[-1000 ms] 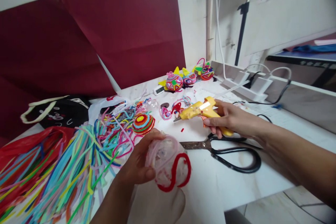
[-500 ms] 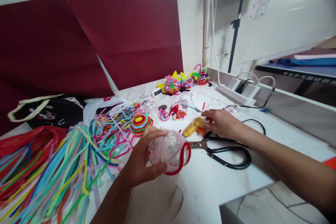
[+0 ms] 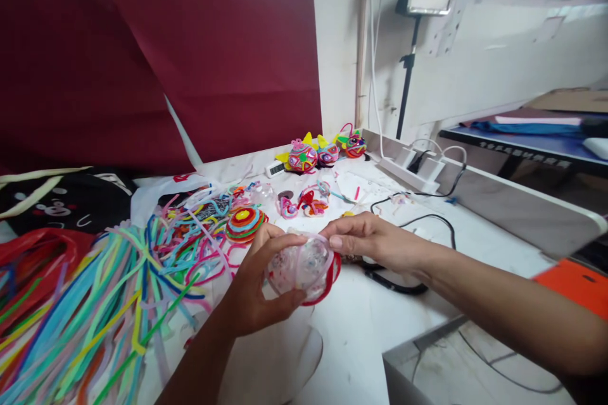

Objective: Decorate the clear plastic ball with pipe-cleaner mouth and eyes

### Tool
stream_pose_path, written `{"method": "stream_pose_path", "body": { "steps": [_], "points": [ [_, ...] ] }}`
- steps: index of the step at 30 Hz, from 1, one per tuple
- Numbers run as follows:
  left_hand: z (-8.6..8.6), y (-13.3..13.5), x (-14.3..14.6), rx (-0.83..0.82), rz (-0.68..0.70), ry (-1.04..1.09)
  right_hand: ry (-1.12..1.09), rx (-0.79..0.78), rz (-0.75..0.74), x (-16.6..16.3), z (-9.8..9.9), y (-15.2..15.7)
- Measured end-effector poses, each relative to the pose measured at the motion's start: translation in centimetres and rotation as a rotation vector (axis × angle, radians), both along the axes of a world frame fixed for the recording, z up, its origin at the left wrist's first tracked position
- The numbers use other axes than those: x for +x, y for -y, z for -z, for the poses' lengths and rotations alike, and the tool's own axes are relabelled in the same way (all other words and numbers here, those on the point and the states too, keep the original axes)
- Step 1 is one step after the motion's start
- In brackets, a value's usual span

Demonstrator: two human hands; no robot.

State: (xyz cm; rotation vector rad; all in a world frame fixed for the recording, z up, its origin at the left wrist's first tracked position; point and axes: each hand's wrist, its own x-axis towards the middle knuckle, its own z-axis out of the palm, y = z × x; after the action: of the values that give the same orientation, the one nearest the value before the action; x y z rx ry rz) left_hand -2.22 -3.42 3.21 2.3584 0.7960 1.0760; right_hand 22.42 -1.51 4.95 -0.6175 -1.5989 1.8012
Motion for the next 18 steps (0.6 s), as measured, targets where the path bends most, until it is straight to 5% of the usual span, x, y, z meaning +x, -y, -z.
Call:
{"method": "stream_pose_path", "body": {
  "steps": [18],
  "points": [
    [0.25, 0.10, 0.27, 0.028, 0.006, -0.021, -0.049, -0.170, 0.116, -1.00, 0.60, -0.19]
  ]
}}
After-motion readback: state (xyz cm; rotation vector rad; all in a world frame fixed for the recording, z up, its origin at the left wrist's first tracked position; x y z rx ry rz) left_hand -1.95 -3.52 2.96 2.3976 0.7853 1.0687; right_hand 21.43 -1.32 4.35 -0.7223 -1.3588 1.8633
